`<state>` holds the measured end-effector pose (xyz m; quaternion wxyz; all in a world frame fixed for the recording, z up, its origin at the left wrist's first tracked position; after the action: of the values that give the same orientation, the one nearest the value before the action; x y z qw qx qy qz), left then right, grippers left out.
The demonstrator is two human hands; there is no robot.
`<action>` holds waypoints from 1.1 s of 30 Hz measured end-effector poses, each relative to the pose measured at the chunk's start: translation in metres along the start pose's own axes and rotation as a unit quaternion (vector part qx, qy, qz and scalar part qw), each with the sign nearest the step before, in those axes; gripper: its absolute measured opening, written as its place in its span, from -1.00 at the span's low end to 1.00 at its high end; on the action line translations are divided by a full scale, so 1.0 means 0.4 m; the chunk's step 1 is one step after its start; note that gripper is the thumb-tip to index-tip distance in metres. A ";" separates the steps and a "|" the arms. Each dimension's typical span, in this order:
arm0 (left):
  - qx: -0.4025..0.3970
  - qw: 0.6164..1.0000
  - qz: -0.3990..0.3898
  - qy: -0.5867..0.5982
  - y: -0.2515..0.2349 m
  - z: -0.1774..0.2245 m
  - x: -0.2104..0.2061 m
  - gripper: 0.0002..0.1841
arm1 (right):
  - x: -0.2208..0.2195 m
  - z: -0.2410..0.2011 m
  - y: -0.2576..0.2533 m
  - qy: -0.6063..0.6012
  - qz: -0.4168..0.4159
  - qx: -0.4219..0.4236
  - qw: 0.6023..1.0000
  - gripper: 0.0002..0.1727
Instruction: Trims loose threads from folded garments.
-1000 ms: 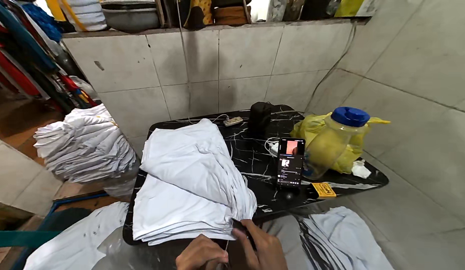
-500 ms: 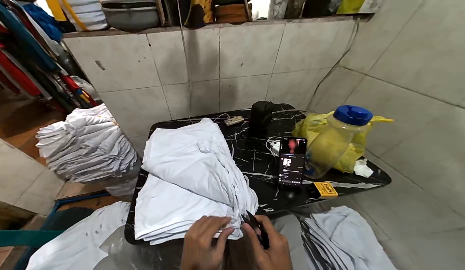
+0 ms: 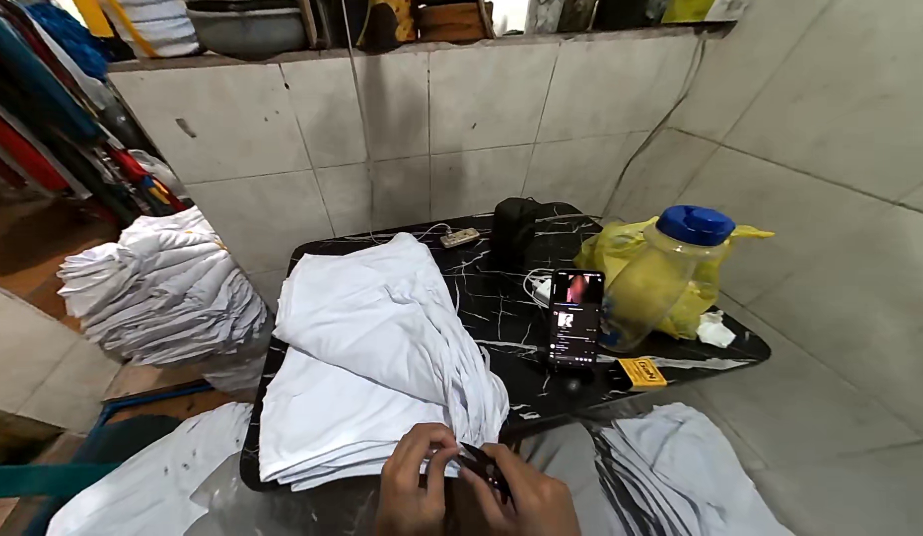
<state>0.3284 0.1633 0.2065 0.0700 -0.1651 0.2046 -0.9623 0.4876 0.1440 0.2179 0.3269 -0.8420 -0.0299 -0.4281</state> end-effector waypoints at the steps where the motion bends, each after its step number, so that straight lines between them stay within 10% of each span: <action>1: -0.007 1.000 0.000 0.001 0.000 0.004 0.000 -0.90 | -0.002 -0.006 -0.004 0.010 0.004 0.001 1.000 -0.64; 11: -0.056 0.992 0.061 -0.098 0.016 0.028 0.023 -0.92 | -0.018 -0.041 -0.017 0.101 0.020 0.065 0.992 -0.69; 20: 0.008 0.952 -0.202 -0.228 0.008 0.005 0.042 -0.70 | 0.026 0.038 0.003 -0.036 0.126 -0.052 0.990 -0.59; 25: -0.011 0.977 -0.094 -0.190 -0.017 0.022 0.078 -0.80 | 0.095 0.224 0.008 -0.077 0.255 -0.086 0.960 -0.65; 33: -0.089 0.996 0.010 -0.018 0.017 0.190 0.115 -0.95 | 0.149 0.404 0.008 0.025 0.222 -0.092 0.970 -0.08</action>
<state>0.3123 0.1199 0.2824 0.0680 -0.1863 0.2895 -0.9364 0.6395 0.2209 0.1927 0.3357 -0.8431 0.2050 -0.3668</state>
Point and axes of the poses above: each hand's wrist, its own y-axis away from the middle knuckle, its own x-axis out of the back of the hand, z = x × y, the point moved 8 cm from there along -y, towards the middle knuckle, and after that the axes turned 15 degrees about x, right-handed, at the moved point
